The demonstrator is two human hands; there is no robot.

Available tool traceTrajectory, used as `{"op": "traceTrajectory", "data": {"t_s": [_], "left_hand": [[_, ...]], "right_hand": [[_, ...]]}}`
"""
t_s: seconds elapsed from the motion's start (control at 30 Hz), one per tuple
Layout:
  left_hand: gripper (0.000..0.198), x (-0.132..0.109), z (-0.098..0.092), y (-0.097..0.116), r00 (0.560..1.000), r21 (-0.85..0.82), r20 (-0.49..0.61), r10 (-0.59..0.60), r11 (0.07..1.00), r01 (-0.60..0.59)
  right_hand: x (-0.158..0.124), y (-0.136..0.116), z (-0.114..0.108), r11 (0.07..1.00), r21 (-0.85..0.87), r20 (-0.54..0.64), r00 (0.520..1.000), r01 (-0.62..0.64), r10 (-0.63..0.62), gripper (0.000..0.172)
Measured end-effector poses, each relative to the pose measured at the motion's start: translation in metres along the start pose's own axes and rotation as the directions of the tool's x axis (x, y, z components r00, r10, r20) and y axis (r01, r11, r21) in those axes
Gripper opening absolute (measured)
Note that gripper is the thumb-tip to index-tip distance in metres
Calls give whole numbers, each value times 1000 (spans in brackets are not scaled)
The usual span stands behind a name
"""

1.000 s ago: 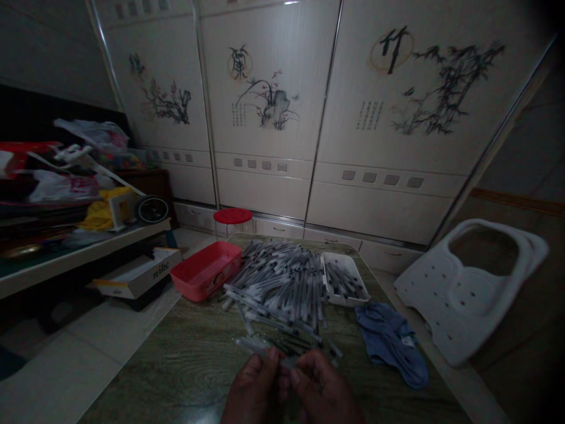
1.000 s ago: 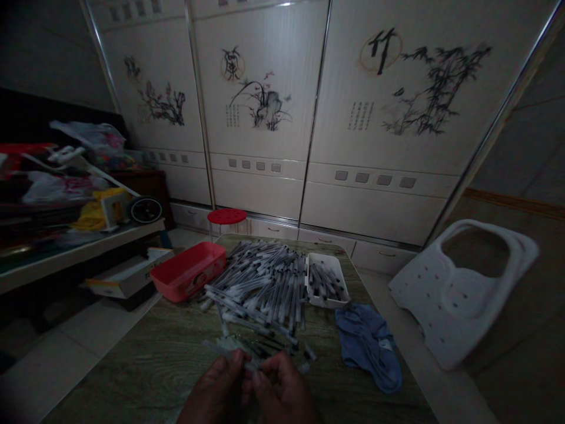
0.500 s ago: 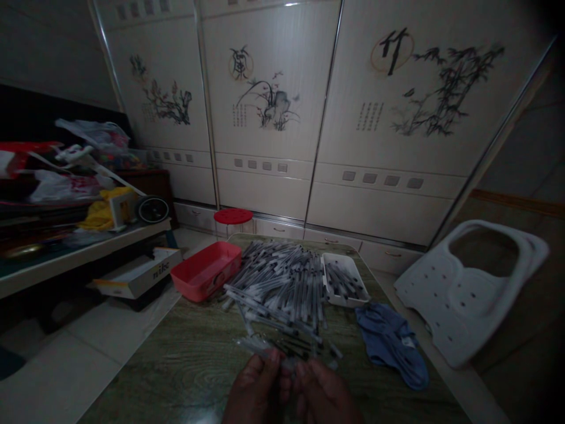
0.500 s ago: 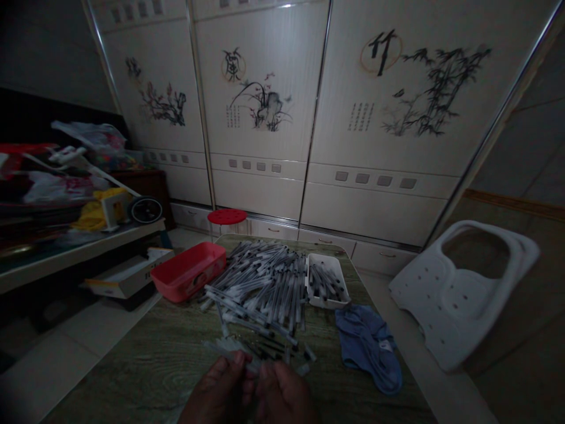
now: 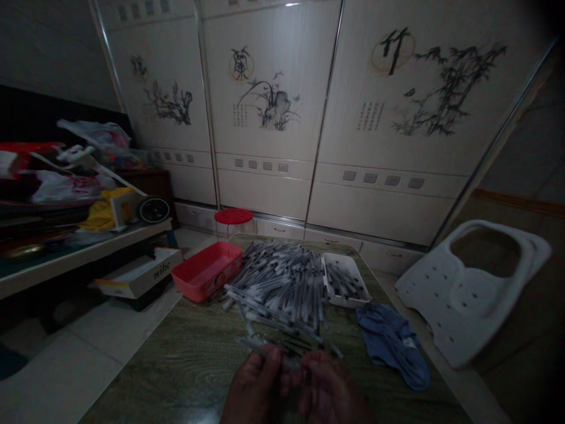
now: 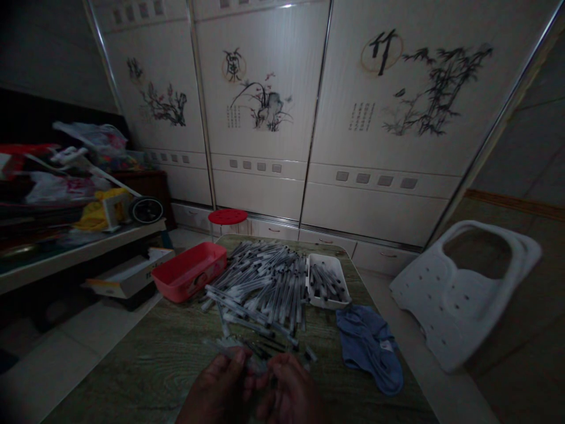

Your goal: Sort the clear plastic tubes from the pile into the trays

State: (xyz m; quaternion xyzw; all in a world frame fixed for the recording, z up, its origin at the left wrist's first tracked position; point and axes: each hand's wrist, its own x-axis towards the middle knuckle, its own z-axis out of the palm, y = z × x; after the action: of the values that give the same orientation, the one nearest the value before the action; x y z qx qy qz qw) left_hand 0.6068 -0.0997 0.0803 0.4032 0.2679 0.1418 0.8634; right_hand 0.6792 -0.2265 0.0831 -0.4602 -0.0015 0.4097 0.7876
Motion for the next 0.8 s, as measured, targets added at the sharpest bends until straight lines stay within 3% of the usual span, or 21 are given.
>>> {"op": "traceTrajectory", "data": {"t_s": [0.17, 0.3, 0.43, 0.6, 0.7, 0.8], "left_hand": [[48, -11, 7, 6, 980, 193, 56, 193, 961, -200], [46, -6, 1, 7, 990, 112, 59, 129, 985, -135], [50, 4, -8, 3, 993, 67, 113, 41, 997, -48], [47, 6, -10, 1, 985, 31, 165, 46, 998, -51], [45, 4, -8, 9, 990, 28, 109, 84, 996, -87], [47, 3, -10, 21, 991, 52, -43, 125, 991, -123]], "right_hand": [[6, 9, -4, 996, -86, 32, 999, 23, -20, 48], [3, 4, -6, 964, -264, 33, 999, 23, -15, 55], [-3, -4, -1, 951, -309, 16, 1000, 22, -18, 61], [-3, -4, 2, 926, -377, -55, 998, -27, 7, 52], [1, -5, -10, 884, -467, -96, 995, -20, -28, 41], [1, -16, -30, 833, -553, -135, 985, 18, -111, 32]]}}
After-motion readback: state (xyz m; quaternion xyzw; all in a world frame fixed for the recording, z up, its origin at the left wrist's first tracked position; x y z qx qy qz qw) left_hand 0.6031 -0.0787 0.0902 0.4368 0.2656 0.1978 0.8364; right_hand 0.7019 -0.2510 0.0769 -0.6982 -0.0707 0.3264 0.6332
